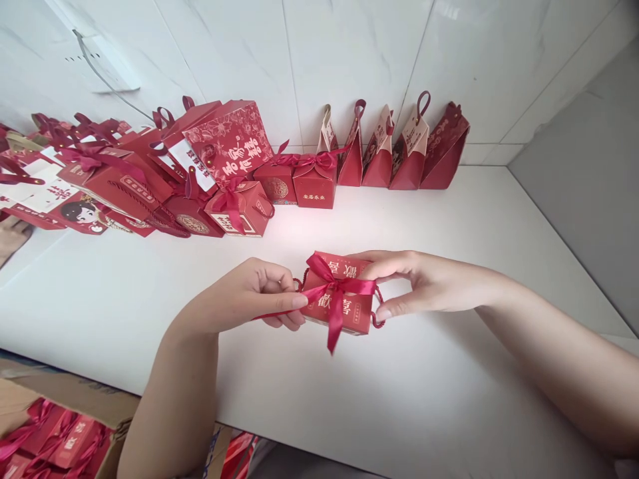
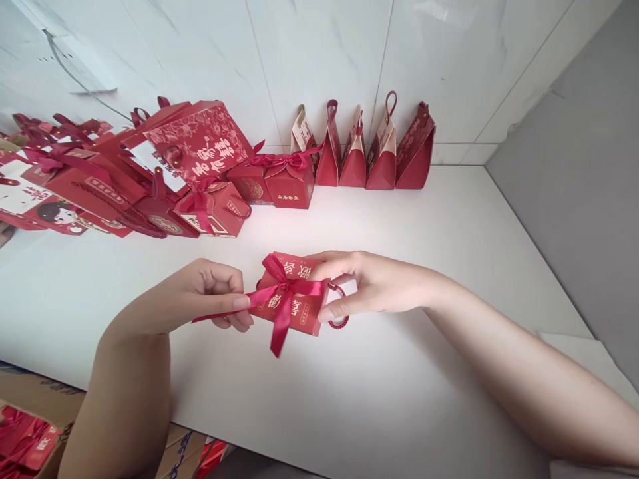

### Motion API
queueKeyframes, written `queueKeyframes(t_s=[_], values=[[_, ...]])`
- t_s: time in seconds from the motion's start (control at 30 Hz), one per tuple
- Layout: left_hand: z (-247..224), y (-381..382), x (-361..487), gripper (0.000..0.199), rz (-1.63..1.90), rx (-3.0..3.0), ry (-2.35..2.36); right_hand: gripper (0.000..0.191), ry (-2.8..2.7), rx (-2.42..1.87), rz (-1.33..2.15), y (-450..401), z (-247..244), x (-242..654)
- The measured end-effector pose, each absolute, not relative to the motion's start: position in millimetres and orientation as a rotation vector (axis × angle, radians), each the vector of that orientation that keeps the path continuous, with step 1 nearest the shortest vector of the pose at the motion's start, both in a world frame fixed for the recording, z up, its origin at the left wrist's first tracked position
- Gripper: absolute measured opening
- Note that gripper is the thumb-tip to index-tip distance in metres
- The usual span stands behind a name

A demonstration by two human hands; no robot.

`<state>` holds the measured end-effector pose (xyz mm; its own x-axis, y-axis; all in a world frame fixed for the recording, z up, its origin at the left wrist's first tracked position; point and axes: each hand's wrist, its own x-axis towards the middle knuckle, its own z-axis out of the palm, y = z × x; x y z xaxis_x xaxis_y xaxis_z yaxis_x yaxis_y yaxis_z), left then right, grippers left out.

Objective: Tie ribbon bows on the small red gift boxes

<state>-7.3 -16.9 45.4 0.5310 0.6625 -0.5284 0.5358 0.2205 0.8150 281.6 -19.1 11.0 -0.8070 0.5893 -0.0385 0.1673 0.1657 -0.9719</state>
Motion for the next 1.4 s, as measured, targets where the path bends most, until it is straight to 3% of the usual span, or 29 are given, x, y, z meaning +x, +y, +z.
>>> queueKeyframes(t_s=[0.2,0.6,1.4], values=[[45.3,-18.4,-5.1,0.031,0.24,1.484,1.252,0.019,-1.88,-0.79,1.635,-18.7,7.9,279.2],[31.8,-13.4,3.8,0.043,0.095,1.569,1.07,0.031,-1.803,-0.839,1.689,-11.8,0.2,281.5],[21.1,-1.2,-2.8,0.028,0.138,1.471,0.991,0.03,-1.859,-0.802,1.712,-0.9,-5.2,294.9]])
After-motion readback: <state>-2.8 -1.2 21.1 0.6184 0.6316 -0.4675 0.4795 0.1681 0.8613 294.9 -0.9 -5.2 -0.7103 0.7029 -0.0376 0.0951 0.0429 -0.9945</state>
